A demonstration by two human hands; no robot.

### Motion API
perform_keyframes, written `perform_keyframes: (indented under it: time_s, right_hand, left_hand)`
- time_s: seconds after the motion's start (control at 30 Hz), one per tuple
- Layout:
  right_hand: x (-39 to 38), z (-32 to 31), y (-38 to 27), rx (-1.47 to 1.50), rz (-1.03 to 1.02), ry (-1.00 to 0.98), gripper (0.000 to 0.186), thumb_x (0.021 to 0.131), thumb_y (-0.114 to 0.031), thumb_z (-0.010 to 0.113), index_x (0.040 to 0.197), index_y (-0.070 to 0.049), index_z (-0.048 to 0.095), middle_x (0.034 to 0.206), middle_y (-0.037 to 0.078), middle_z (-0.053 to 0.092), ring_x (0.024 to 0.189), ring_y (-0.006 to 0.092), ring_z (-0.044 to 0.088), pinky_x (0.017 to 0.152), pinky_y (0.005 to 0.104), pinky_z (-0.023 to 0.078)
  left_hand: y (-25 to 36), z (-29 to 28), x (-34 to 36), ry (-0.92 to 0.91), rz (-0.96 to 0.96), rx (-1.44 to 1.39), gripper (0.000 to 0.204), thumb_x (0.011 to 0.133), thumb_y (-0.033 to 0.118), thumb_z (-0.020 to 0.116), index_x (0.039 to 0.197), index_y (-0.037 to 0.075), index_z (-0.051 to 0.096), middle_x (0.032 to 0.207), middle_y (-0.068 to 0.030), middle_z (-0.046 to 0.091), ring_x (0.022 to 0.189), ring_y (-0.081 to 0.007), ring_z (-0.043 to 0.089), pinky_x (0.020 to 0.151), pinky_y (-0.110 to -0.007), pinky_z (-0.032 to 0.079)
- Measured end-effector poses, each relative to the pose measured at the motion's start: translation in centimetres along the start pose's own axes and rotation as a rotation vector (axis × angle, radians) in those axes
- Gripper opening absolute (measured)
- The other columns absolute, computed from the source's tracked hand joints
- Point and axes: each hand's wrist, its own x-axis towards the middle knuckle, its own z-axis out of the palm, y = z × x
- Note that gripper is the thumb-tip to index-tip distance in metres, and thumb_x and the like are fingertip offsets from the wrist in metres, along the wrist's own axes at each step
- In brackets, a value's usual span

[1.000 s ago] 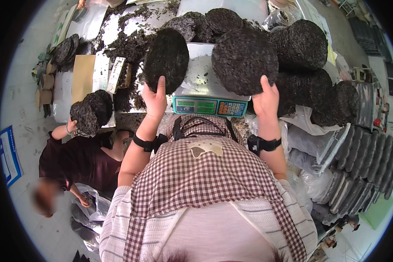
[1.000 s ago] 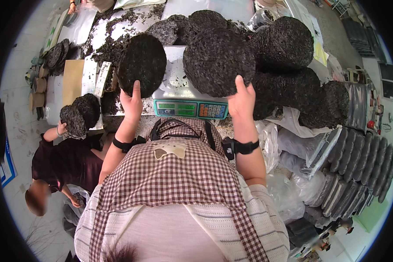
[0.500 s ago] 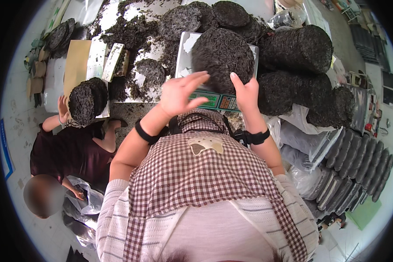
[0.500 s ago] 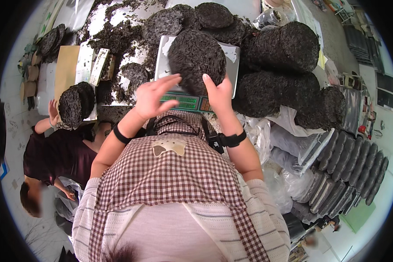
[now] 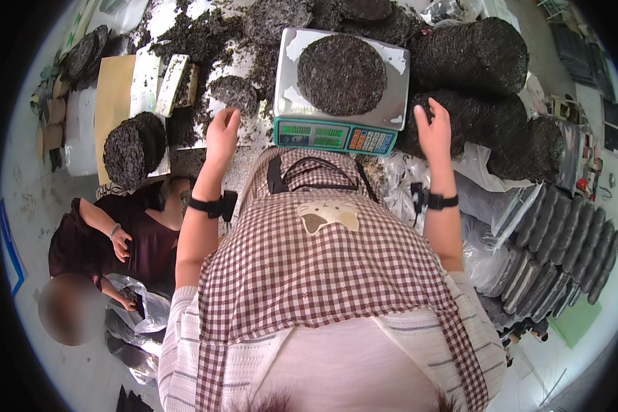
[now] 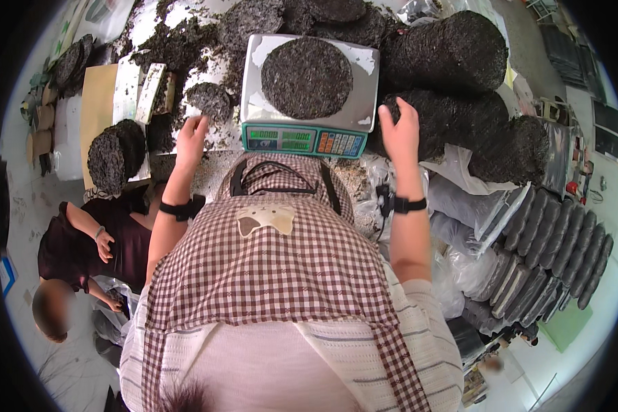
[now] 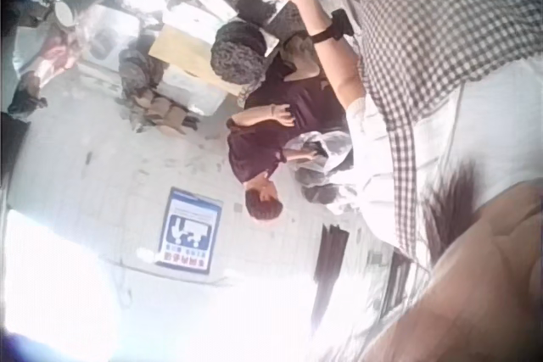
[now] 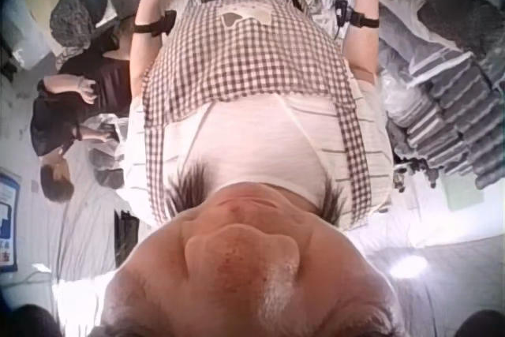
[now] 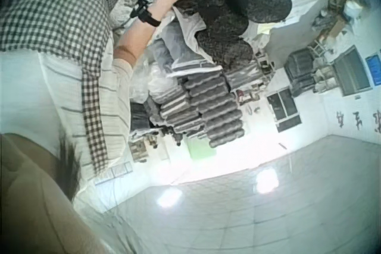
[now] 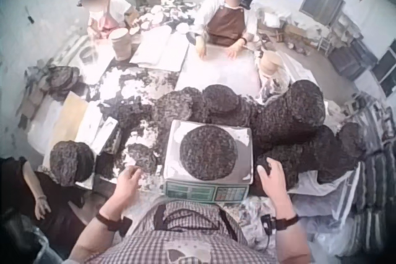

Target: The person repeatedly picks up dark compressed tea cakes and places them on a digital scale to weigh them. After weighing, the cakes are set aside on the table. The process is repeated for multiple cakes throughout the clip.

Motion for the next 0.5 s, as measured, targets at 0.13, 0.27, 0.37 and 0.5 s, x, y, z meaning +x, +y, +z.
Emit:
perform_keyframes:
  time_s: [0.13, 0.27, 0.37, 0.5]
  right_hand:
    - [2.2, -0.9, -2.2, 0.367, 0.145, -0.033, 0.05, 0.1, -0.032, 0.072, 0.132, 0.005, 0.064, 0.119, 0.017, 0.07, 0.102, 0.0205, 0.07, 0.091, 0.0346, 0.056]
    - [6.2, 2.2, -3.6, 0.167, 0.105, -0.104, 0.054, 0.096, -0.042, 0.072, 0.119, 0.007, 0.072, 0.106, 0.019, 0.071, 0.091, 0.0258, 0.069, 0.085, 0.0376, 0.056]
    - [8.6, 6.9, -2.2, 0.087, 0.192, -0.244, 0.061, 0.094, -0.051, 0.069, 0.11, 0.007, 0.074, 0.1, 0.026, 0.072, 0.097, 0.0399, 0.069, 0.092, 0.0453, 0.055]
    - [5.4, 11.7, -6.0, -0.098, -0.08, 0.073, 0.062, 0.09, -0.041, 0.079, 0.123, 0.009, 0.062, 0.11, 0.025, 0.07, 0.099, 0.0348, 0.071, 0.09, 0.0394, 0.055]
  left_hand:
    - [6.9, 1.1, 1.3, 0.063, 0.226, 0.054, 0.032, 0.101, 0.029, 0.065, 0.118, 0.003, 0.072, 0.103, -0.0151, 0.075, 0.096, -0.0273, 0.072, 0.087, -0.038, 0.055]
    - [11.0, 3.4, 2.7, -0.022, 0.251, 0.093, 0.037, 0.1, 0.035, 0.063, 0.117, 0.004, 0.072, 0.108, -0.0144, 0.074, 0.1, -0.0298, 0.071, 0.089, -0.04, 0.055]
    - [12.5, 6.5, 3.4, -0.061, 0.234, 0.247, 0.043, 0.099, 0.042, 0.064, 0.123, 0.006, 0.069, 0.107, -0.0114, 0.073, 0.1, -0.0305, 0.071, 0.089, -0.041, 0.056]
    - [12.8, 9.7, 2.5, -0.05, 0.18, 0.27, 0.062, 0.09, 0.041, 0.078, 0.129, -0.003, 0.059, 0.109, -0.0163, 0.07, 0.1, -0.0333, 0.071, 0.088, -0.043, 0.056]
